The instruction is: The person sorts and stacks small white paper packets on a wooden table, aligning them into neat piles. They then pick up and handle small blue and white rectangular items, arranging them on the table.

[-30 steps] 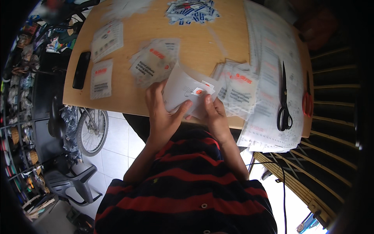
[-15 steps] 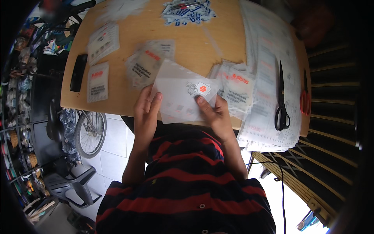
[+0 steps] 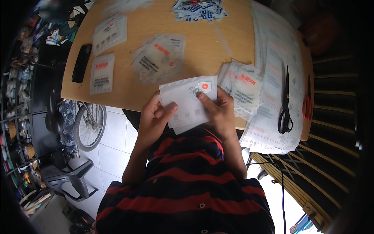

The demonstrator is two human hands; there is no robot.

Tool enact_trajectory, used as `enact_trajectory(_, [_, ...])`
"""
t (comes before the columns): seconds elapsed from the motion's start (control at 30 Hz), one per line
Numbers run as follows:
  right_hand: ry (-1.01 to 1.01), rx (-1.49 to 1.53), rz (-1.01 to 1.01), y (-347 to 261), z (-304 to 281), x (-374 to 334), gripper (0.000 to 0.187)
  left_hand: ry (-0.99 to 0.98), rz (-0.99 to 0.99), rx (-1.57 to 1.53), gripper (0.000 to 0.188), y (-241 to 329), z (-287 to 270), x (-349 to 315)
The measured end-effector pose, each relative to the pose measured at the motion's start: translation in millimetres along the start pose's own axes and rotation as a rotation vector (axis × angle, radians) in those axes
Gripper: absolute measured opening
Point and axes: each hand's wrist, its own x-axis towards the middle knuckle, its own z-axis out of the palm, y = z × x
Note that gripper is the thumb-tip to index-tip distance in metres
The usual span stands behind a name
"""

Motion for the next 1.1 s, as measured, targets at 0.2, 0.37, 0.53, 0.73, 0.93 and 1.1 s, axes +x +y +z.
enact_trajectory(0.2, [-0.090, -0.040, -0.044, -3, -8, -1, 0.020, -0.088, 0.077, 0.121, 0.040, -4, -5, 2])
enact_trajectory(0.37, [0.003, -0.036, -0.029, -4, -11, -4, 0.020, 0.004, 0.576, 0.793, 0.051, 16, -35, 51])
enact_trajectory(0.53, [0.038, -0.133, 0.020, 2, -16, -16, 0.021, 0.256, 0.737, 1.385, 0.057, 1, -64, 109])
enact_trajectory(0.73, [0.018, -0.118, 0.043, 2, -22, -32, 0.020, 0.169, 0.502, 1.290, 0.059, 16, -69, 122])
enact_trajectory(0.93, [0.051, -0.114, 0.002, -6, -31, -48, 0.020, 0.277, 0.582, 1.409, 0.047, 9, -72, 126])
enact_trajectory(1.1, [0.064, -0.082, 0.002, -9, -44, -59, 0.021, 0.320, 0.552, 1.476, 0.042, 24, -72, 135])
